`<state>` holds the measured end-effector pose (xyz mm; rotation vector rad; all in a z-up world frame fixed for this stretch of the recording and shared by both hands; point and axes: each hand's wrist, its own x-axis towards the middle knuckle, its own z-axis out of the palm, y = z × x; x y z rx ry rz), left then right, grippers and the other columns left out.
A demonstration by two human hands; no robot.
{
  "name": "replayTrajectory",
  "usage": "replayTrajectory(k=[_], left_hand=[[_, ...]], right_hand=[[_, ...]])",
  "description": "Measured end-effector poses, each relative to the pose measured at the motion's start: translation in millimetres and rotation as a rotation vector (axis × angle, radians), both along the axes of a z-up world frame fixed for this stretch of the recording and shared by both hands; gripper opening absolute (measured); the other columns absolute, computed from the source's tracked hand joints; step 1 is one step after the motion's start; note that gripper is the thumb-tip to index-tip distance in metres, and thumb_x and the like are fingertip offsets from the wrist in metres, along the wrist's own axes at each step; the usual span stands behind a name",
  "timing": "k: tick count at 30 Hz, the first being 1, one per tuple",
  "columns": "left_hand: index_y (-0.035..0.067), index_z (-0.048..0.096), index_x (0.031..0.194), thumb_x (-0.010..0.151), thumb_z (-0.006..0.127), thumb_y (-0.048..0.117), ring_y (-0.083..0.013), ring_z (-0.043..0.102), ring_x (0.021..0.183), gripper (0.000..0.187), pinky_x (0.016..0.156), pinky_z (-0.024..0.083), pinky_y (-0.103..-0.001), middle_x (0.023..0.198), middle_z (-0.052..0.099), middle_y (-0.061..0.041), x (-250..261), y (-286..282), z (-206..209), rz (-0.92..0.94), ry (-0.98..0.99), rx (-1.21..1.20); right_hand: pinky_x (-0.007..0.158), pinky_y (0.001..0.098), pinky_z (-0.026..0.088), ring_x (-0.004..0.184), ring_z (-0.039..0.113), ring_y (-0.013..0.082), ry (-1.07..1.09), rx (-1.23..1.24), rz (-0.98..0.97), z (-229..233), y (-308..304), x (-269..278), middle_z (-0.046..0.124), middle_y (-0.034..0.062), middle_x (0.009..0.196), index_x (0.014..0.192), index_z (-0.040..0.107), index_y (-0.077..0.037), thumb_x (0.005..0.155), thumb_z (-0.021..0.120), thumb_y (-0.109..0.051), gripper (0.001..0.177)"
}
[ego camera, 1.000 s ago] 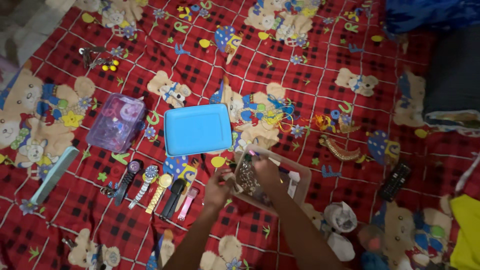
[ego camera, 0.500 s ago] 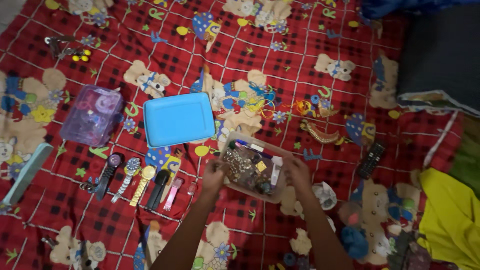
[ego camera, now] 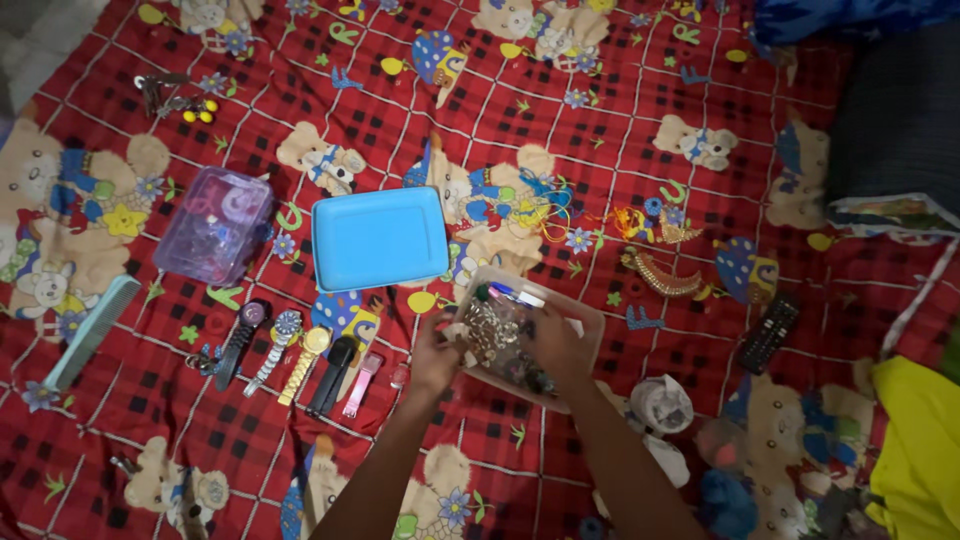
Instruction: The person opens a small plastic container on a bed and removes several items including a beaded necklace, hair ties, and small jewelry pieces. They place each item on the bed, then retrieve a small pink object from a nearby shelf and return to the container to continue sorting and arranging the contents.
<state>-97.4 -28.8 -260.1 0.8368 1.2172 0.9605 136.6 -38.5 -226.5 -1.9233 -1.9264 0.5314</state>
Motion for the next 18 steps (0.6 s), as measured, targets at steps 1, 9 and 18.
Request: replayTrajectory(k=[1,9,18], left_hand=[[0.009,0.050,0.133,0.087,0.068,-0.003,-0.0188,0.071,0.082,0.051,0.062,0.059,-0.034,0.104,0.068,-0.013,-3.4,0.9,2.4,-0.009,0.071,-0.027],[0.007,0.048,0.132,0.091,0.063,0.003,-0.0226,0.072,0.079,0.044,0.061,0.061,-0.038,0.103,0.069,-0.016,-6.7,1.8,3.7,0.086,-0.100,-0.182],[0.005,0.051,0.131,0.091,0.065,0.000,-0.0200,0.066,0.080,0.043,0.065,0.056,-0.035,0.100,0.068,-0.010,19.1,-10.6,-7.5,0.074,-0.230,-0.060]], right_hand=[[0.082,0.0464,0.056,0.093,0.070,0.0339,0.022,-0.071,-0.024,-1.8,0.6,2.1,0.069,0.0181,0.100,0.108,0.070,-0.004,0.078,0.077,-0.020,0.034],[0.073,0.0431,0.054,0.080,0.064,0.0234,1.932,-0.203,-0.414,-11.4,-36.5,63.8,0.064,0.0086,0.092,0.103,0.064,-0.010,0.100,0.056,-0.026,0.019],[0.089,0.0346,0.054,0.098,0.070,0.0182,1.527,-0.313,-0.719,55.1,-60.2,56.9,0.069,0.0047,0.101,0.101,0.062,-0.013,0.098,0.056,-0.031,0.019]])
